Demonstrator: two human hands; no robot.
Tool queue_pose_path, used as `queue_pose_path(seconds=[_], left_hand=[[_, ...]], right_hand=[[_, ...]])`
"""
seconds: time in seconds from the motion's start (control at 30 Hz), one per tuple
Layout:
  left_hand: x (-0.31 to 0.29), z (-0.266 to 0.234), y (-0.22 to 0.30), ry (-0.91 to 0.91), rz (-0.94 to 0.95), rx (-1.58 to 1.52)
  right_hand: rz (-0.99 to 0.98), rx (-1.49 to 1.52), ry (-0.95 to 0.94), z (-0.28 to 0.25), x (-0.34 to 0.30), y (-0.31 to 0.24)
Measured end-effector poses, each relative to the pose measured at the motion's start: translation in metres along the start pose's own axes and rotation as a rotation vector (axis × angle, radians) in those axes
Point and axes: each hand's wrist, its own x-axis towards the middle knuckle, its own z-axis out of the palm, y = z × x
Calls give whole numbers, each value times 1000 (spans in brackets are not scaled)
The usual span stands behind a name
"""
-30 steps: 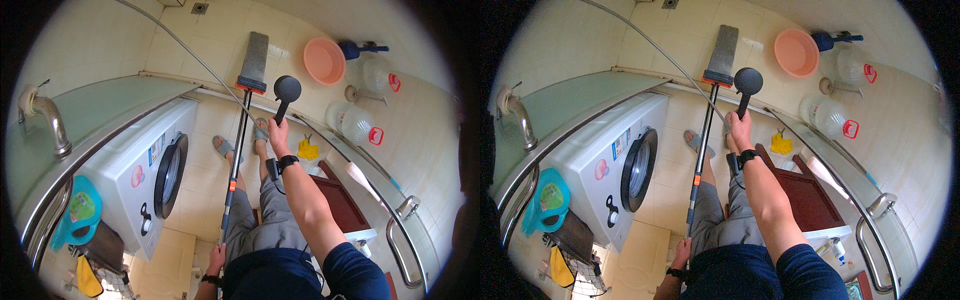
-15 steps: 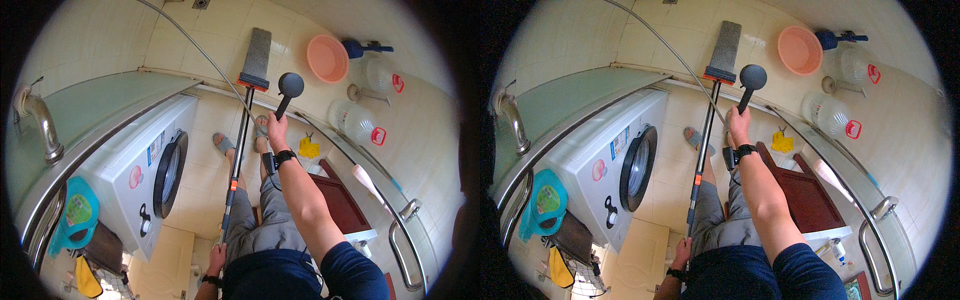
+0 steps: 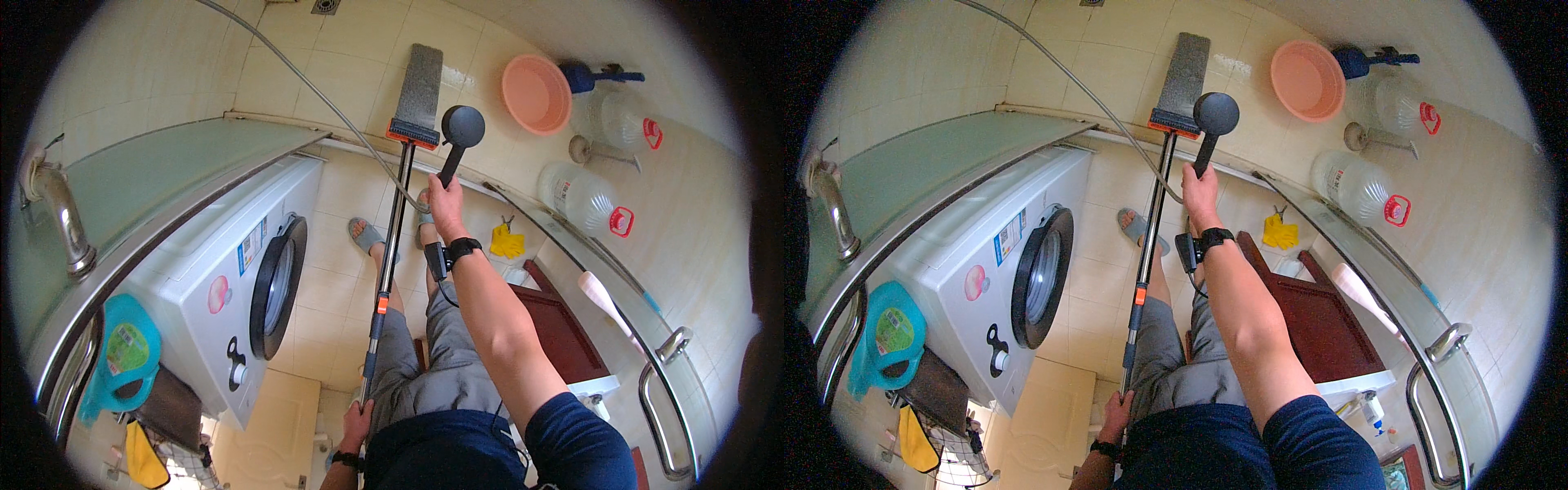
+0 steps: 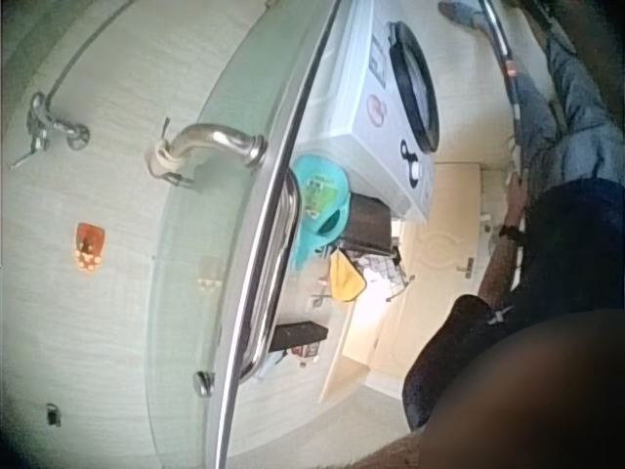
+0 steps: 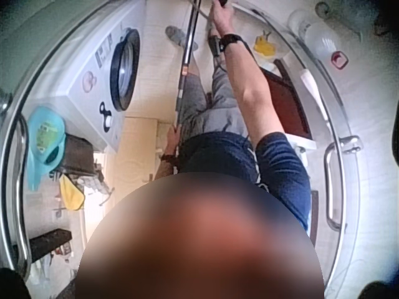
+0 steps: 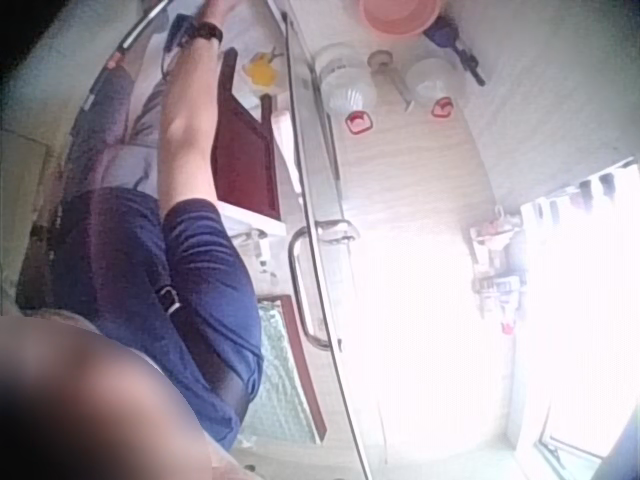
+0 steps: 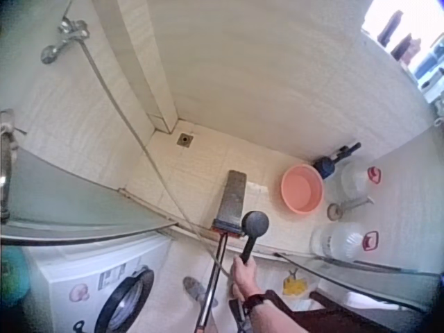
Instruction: The person walks through a home and enters the bathroom. They pick up a mop, wet it under the shower head, and wipe the bathroom floor. They then wring out the mop and place it against the wall.
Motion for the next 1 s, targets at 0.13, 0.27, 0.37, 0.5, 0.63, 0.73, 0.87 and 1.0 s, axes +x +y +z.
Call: queue_pose_path(seconds=[0.13,0.27,0.37,0.5,0.63,0.73,0.87,1.0], left_hand=[[1,1,1,11,4,15],[2,3,-1,-5,-8,29],[4,5,-4,8,14,18],[6,6,-4,-4,0,41],[6,5,-3,-1,-18,38],[5,5,-2,5,-16,3],[6,6,-2,14,-13,5],[7,7,-3,16,2,12]], right_hand=[[2,32,-13,2,9,8],[-54,39,-2,5,12,11],[-62,5,33,5,11,10],[-11,34,-34,7,10,8],[-66,-87,82,12,18,12],[-42,-35,97,12,25,17],[-58,-32,99,8,32,21],[-67,2,119,4,35,19]])
